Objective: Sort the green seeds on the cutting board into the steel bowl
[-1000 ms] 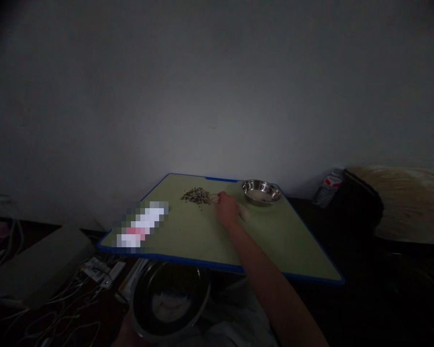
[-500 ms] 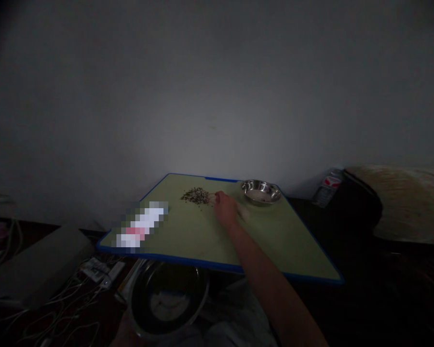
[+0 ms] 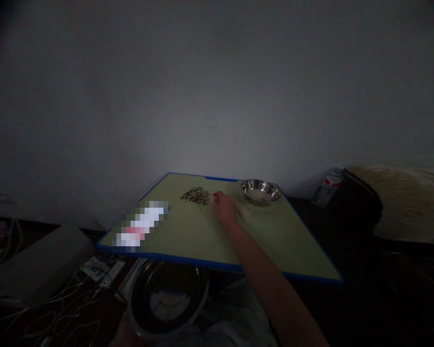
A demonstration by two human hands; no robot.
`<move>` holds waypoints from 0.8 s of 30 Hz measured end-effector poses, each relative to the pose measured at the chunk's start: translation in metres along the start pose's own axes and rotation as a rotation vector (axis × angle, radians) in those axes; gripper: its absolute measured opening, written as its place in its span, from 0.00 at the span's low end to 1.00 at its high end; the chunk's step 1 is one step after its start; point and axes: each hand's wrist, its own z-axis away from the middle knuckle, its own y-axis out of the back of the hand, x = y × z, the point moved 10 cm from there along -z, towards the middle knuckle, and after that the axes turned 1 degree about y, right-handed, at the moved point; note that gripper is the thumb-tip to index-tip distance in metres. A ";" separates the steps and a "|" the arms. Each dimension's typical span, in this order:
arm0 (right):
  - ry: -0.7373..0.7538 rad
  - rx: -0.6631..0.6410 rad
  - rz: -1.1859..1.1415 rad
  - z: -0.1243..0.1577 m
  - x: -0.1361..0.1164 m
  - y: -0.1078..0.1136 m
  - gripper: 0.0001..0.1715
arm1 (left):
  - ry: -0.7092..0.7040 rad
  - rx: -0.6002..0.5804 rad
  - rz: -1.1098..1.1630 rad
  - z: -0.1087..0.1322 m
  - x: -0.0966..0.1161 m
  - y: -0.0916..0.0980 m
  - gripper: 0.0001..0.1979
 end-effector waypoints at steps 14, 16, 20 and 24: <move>0.005 0.011 -0.041 0.000 0.001 0.001 0.17 | 0.003 0.178 0.117 0.020 0.000 -0.003 0.30; 0.000 0.006 -0.054 0.000 0.001 0.001 0.17 | 0.100 0.081 0.131 0.013 -0.010 -0.004 0.30; 0.004 0.001 -0.070 0.000 0.000 0.000 0.17 | 0.038 -0.033 0.110 -0.009 -0.008 0.006 0.20; 0.003 -0.012 -0.099 0.000 -0.001 -0.001 0.17 | 0.040 -0.018 0.080 -0.016 -0.010 0.013 0.19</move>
